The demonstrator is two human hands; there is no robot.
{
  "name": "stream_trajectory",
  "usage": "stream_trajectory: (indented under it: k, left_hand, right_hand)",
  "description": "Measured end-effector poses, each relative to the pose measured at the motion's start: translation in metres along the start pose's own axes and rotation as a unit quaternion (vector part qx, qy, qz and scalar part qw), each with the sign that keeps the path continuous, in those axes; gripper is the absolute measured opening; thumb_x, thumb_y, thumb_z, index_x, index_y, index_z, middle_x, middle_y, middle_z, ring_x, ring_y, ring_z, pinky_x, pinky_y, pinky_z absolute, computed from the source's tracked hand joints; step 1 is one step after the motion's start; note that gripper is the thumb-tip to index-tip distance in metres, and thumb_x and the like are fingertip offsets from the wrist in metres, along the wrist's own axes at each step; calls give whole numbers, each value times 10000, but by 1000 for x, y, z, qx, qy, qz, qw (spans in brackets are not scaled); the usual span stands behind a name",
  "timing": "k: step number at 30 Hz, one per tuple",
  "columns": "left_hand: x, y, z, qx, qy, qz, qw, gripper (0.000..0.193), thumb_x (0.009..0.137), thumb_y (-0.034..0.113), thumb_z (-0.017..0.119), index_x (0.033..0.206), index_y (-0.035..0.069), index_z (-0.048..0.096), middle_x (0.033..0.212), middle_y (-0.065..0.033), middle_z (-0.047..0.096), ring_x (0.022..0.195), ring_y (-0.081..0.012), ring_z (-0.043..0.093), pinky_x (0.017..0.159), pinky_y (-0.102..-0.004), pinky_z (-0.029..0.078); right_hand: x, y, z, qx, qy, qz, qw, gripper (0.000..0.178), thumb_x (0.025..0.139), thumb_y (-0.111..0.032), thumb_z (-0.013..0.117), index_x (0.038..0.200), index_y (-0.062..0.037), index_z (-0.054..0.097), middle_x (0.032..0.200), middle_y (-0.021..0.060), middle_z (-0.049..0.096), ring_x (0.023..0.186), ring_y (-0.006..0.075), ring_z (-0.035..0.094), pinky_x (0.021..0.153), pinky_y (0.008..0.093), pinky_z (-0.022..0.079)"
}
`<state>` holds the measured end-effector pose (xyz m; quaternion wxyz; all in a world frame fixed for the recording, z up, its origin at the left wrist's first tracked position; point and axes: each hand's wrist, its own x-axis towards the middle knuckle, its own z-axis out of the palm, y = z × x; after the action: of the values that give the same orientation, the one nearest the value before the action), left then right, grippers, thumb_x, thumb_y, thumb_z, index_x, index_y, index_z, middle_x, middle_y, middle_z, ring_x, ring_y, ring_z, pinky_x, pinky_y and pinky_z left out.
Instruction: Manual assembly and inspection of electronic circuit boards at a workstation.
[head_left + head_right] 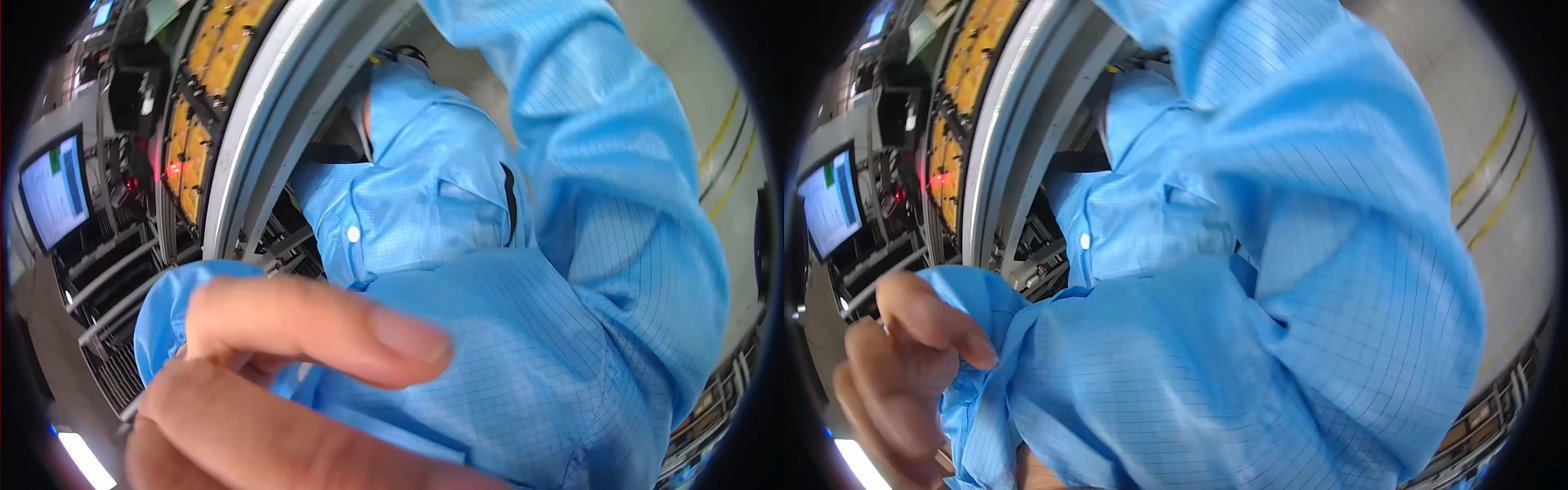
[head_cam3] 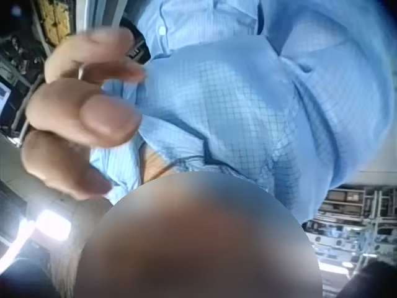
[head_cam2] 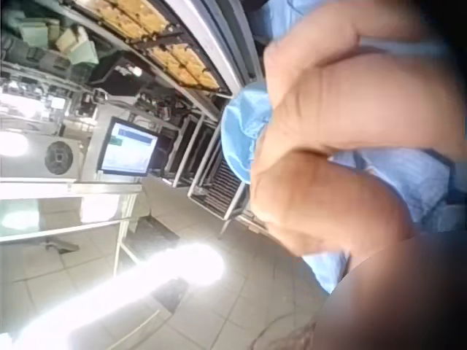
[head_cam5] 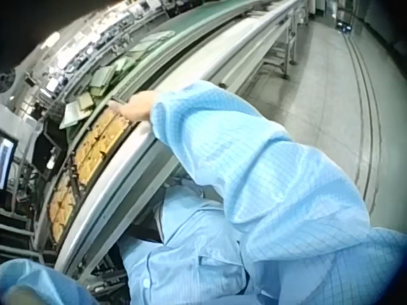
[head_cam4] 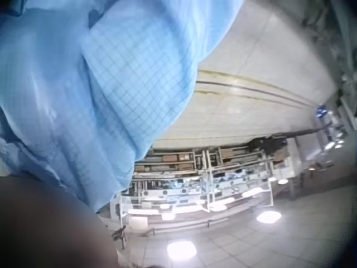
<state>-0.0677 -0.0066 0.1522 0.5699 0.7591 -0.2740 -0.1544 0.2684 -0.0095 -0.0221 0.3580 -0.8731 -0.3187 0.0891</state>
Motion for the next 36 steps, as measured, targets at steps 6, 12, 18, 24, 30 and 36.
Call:
stream_trajectory:
  k: [6,12,18,24,30,36]
  left_hand:
    - [-19,32,-24,-48,251,74,964,263,859,101,575,1120,76,556,1148,-22,571,992,-213,582,791,-342,509]
    - [-46,37,-77,-140,200,351,904,345,853,-36,589,1136,160,622,1283,71,557,1088,-94,539,800,-273,484]
    - [-67,23,-145,-214,55,373,901,290,967,104,431,1187,88,620,1278,-36,572,1111,-174,551,781,-349,452]
    - [-44,-44,-212,-93,-156,338,924,389,1003,251,400,1250,14,583,1211,-172,579,1062,-338,539,826,-400,443]
    - [-3,-191,-397,246,361,-141,888,286,910,189,548,1109,-6,616,986,-193,676,935,-294,661,823,-362,511]
    - [44,-331,-531,377,501,-514,585,749,887,550,509,1503,191,279,1558,-286,61,1433,-487,31,1141,-591,83]
  right_hand:
    - [-23,43,11,-30,-32,-27,999,948,873,-786,199,846,16,702,828,256,671,844,401,651,817,432,491]
    - [-22,20,-1,-55,-84,-73,992,504,988,-447,389,1111,-12,611,940,287,646,929,446,608,805,466,467]
    - [-21,17,-17,18,-152,-79,985,452,975,-271,441,1342,-10,483,994,284,646,983,403,636,835,387,477]
    - [-2,29,-29,31,-235,-112,965,498,869,-149,484,1326,50,482,983,274,657,914,349,656,809,383,497]
    - [26,18,-26,28,-303,-204,930,580,813,-234,637,1267,105,512,899,257,641,796,362,610,727,414,502]
    - [57,-24,-5,103,-430,-189,877,429,911,-229,541,1204,83,567,938,255,647,815,398,621,765,417,496]
